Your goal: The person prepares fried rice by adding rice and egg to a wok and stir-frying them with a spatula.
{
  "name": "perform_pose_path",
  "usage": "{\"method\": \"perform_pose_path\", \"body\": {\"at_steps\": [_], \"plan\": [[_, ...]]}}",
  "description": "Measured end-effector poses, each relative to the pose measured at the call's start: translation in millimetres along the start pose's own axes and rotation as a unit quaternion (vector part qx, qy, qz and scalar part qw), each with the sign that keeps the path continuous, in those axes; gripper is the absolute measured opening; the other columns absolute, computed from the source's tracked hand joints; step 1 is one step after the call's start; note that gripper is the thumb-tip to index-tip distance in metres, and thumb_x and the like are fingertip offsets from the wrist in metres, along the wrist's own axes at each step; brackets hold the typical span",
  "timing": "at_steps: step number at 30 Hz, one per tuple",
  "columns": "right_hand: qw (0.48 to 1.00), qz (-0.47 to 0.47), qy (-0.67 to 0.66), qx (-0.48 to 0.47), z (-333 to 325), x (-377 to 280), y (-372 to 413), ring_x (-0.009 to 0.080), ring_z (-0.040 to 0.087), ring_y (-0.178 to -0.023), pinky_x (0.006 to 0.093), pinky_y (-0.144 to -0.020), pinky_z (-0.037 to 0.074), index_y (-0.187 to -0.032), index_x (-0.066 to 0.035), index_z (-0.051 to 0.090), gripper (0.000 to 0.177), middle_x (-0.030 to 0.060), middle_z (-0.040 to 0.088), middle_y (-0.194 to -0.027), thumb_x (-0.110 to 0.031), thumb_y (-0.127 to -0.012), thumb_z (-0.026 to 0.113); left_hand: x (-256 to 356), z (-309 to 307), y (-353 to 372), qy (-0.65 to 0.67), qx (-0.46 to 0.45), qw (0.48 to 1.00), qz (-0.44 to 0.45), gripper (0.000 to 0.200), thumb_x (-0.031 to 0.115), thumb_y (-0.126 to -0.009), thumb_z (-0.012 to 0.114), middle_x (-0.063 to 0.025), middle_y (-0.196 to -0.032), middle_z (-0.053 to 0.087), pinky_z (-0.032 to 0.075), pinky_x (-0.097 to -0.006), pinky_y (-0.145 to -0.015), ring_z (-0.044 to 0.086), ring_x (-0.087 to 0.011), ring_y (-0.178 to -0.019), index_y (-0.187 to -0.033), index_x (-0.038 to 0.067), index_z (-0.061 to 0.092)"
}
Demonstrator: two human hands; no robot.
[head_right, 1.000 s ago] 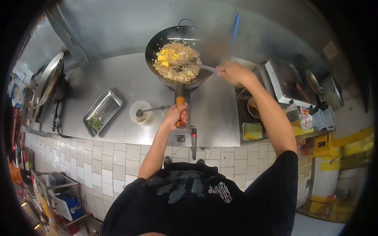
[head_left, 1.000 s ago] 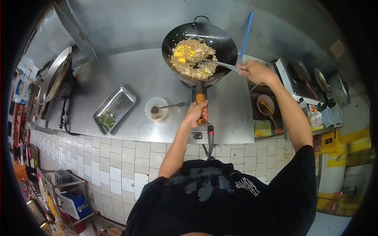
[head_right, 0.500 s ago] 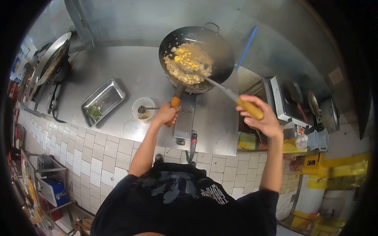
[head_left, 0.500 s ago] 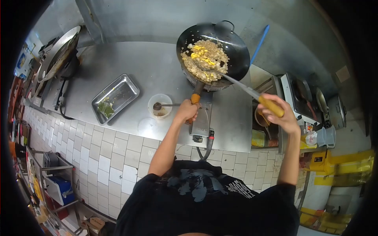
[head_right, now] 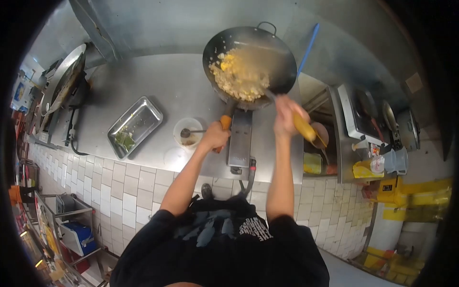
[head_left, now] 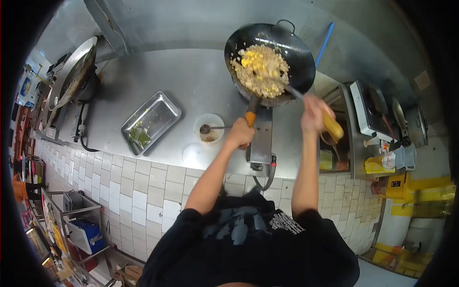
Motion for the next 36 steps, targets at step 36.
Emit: {"method": "perform_pose_path", "body": {"at_steps": [36], "plan": [[0.998, 0.001, -0.047, -0.033, 30.3, 8.6, -62.4, 0.0106, 0.038, -0.046, 0.0252, -0.053, 0.036, -0.061, -0.009, 0.043, 0.028, -0.0009, 0.041, -0.056, 0.000, -0.080, 0.062, -19.1, 12.0, -7.8, 0.054, -0.005, 0.998, -0.018, 0.017, 0.008, -0.082, 0.062, -0.0108, -0.059, 0.058, 0.045, -0.0357, -0.040, 0.058, -0.0208, -0.045, -0.075, -0.006, 0.056]]}}
Point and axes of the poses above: each hand's wrist, its own y-axis away from the middle knuckle, its own z-axis out of the palm, x = y × z, the point moved 8 cm from there along -y, towards the middle knuckle
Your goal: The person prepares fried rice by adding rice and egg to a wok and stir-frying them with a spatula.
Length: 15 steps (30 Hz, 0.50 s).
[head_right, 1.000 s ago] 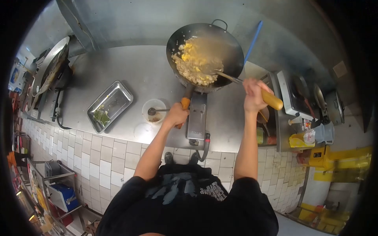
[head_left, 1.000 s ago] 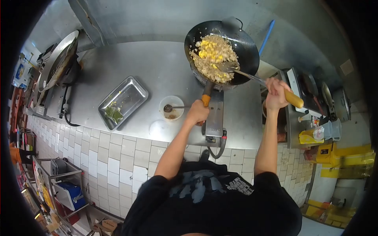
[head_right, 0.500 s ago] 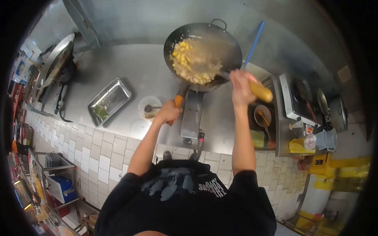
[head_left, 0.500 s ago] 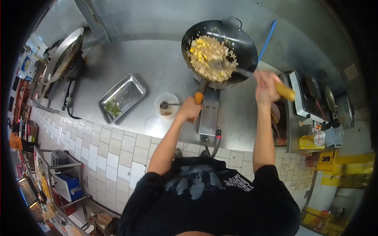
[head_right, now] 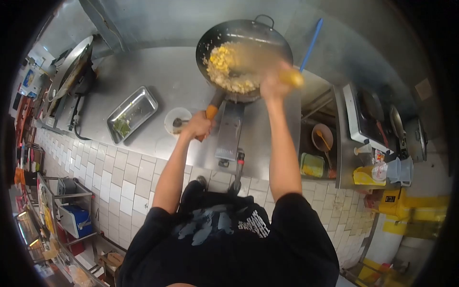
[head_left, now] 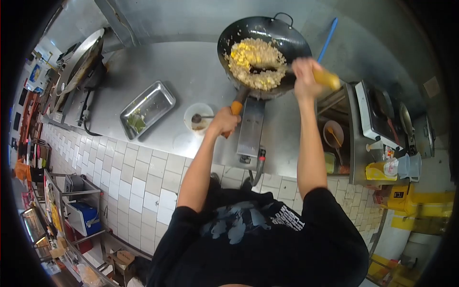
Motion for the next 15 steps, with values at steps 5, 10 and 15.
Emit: {"method": "perform_pose_path", "body": {"at_steps": [5, 10, 15], "plan": [[0.994, 0.082, -0.057, -0.042, 15.3, -61.2, -19.0, 0.0100, 0.040, -0.050, 0.0255, -0.052, 0.037, -0.064, -0.009, 0.046, 0.028, -0.0010, 0.041, -0.060, 0.002, -0.081, 0.064, 7.9, -4.6, 0.9, -0.004, 0.010, 1.000, 0.004, 0.017, 0.008, -0.082, 0.062, -0.0124, -0.059, 0.059, 0.045, -0.0365, -0.040, 0.058, -0.0221, -0.045, -0.074, -0.007, 0.057], [0.997, 0.033, 0.012, 0.071, 14.1, -10.7, -25.0, 0.0099, 0.038, -0.050, 0.0271, -0.052, 0.038, -0.061, -0.012, 0.041, 0.033, -0.0009, 0.040, -0.057, 0.002, -0.083, 0.061, 10.4, -1.1, 10.7, -0.004, 0.000, 1.000, -0.002, 0.017, 0.007, -0.082, 0.062, -0.0136, -0.057, 0.059, 0.045, -0.0377, -0.040, 0.058, -0.0227, -0.044, -0.074, -0.008, 0.059], [0.980, 0.092, -0.118, -0.131, 11.8, -119.5, -34.9, 0.0107, 0.045, -0.054, 0.0295, -0.056, 0.046, -0.068, -0.006, 0.051, 0.020, 0.0028, 0.050, -0.068, -0.001, -0.081, 0.066, 10.0, -2.6, 2.3, -0.005, -0.025, 1.000, 0.001, 0.011, 0.007, -0.082, 0.059, -0.0092, -0.061, 0.057, 0.046, -0.0347, -0.042, 0.057, -0.0193, -0.048, -0.083, -0.003, 0.055]]}}
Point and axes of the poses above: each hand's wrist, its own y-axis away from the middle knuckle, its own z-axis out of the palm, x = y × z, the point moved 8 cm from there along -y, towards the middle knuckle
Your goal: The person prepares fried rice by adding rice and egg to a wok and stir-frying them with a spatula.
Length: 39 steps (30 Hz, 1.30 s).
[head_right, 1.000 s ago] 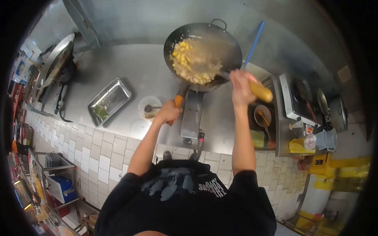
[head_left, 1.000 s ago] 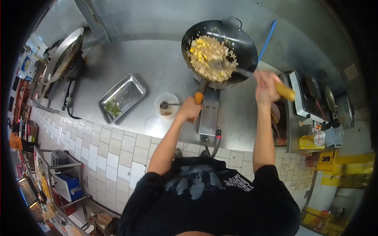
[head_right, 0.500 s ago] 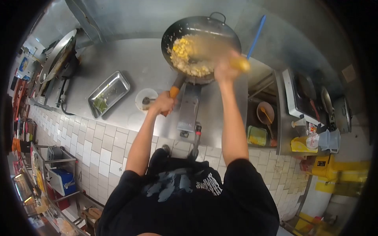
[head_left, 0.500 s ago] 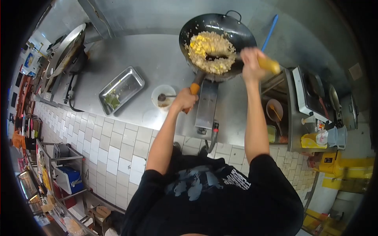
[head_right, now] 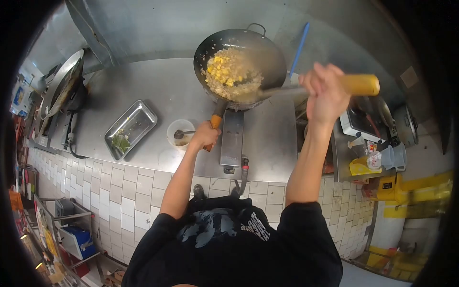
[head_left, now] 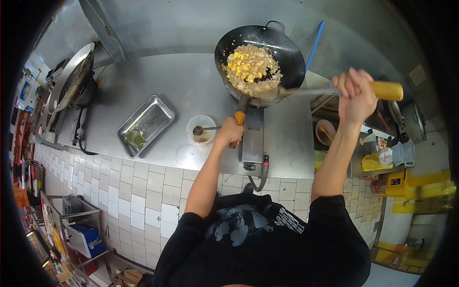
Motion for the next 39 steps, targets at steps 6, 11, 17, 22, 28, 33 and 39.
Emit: {"method": "perform_pose_path", "body": {"at_steps": [6, 11, 17, 22, 28, 33, 39], "plan": [[0.978, -0.124, 0.129, 0.112, -24.5, 123.0, 26.3, 0.0114, 0.039, -0.050, 0.0278, -0.051, 0.038, -0.063, -0.008, 0.042, 0.025, 0.0025, 0.042, -0.060, 0.002, -0.081, 0.056, -1.8, 2.6, -1.4, 0.015, -0.009, 1.000, 0.006, 0.012, 0.007, -0.082, 0.059, -0.0088, -0.059, 0.056, 0.045, -0.0348, -0.041, 0.057, -0.0194, -0.046, -0.081, -0.004, 0.055], [0.988, -0.093, 0.115, 0.035, -12.7, 72.5, 14.6, 0.0109, 0.034, -0.048, 0.0274, -0.048, 0.030, -0.057, -0.010, 0.033, 0.032, 0.0014, 0.037, -0.055, 0.005, -0.079, 0.050, 1.4, -2.0, 0.3, 0.000, 0.007, 1.000, 0.014, 0.013, 0.007, -0.082, 0.059, -0.0093, -0.058, 0.056, 0.045, -0.0348, -0.041, 0.056, -0.0195, -0.045, -0.077, -0.005, 0.056], [0.933, -0.245, 0.242, 0.101, -7.1, 138.9, 44.5, 0.0121, 0.035, -0.049, 0.0286, -0.052, 0.038, -0.058, -0.006, 0.039, 0.022, 0.0047, 0.039, -0.054, 0.005, -0.074, 0.048, -4.4, 0.4, -4.0, 0.006, -0.002, 1.000, 0.009, 0.014, 0.007, -0.083, 0.061, -0.0099, -0.060, 0.058, 0.044, -0.0351, -0.040, 0.057, -0.0198, -0.045, -0.079, -0.006, 0.057], [0.983, -0.154, 0.030, 0.090, -65.2, 112.7, 40.7, 0.0141, 0.052, -0.053, 0.0267, -0.054, 0.042, -0.064, 0.004, 0.059, 0.016, 0.0088, 0.057, -0.060, -0.005, -0.077, 0.055, 7.3, -7.9, -3.3, 0.013, 0.019, 1.000, -0.006, 0.015, 0.008, -0.084, 0.062, -0.0091, -0.057, 0.056, 0.043, -0.0350, -0.039, 0.056, -0.0199, -0.043, -0.078, -0.005, 0.056], [0.991, -0.101, 0.021, 0.086, -47.8, 122.5, 52.9, 0.0105, 0.042, -0.051, 0.0267, -0.053, 0.042, -0.062, 0.003, 0.057, 0.014, 0.0063, 0.049, -0.057, -0.005, -0.074, 0.056, -9.0, -0.2, -5.7, 0.031, 0.003, 1.000, 0.005, 0.015, 0.009, -0.082, 0.062, -0.0098, -0.059, 0.057, 0.043, -0.0349, -0.039, 0.056, -0.0200, -0.044, -0.078, -0.005, 0.056], [0.924, -0.238, 0.265, 0.140, -61.9, 130.6, 30.3, 0.0160, 0.039, -0.048, 0.0383, -0.064, 0.048, -0.053, -0.012, 0.036, 0.030, 0.0021, 0.033, -0.050, -0.005, -0.075, 0.054, 1.2, -4.6, -0.8, 0.009, 0.021, 1.000, 0.016, 0.016, 0.008, -0.082, 0.060, -0.0120, -0.057, 0.059, 0.046, -0.0366, -0.041, 0.059, -0.0218, -0.045, -0.077, -0.007, 0.058], [0.997, -0.044, 0.012, 0.058, -64.3, 108.4, 45.9, 0.0145, 0.036, -0.047, 0.0389, -0.070, 0.048, -0.051, -0.017, 0.032, 0.033, -0.0009, 0.032, -0.047, -0.009, -0.077, 0.051, -13.4, 2.8, 3.2, 0.000, -0.001, 1.000, -0.009, 0.014, 0.009, -0.082, 0.062, -0.0130, -0.057, 0.060, 0.047, -0.0377, -0.042, 0.060, -0.0237, -0.045, -0.079, -0.005, 0.061]]}}
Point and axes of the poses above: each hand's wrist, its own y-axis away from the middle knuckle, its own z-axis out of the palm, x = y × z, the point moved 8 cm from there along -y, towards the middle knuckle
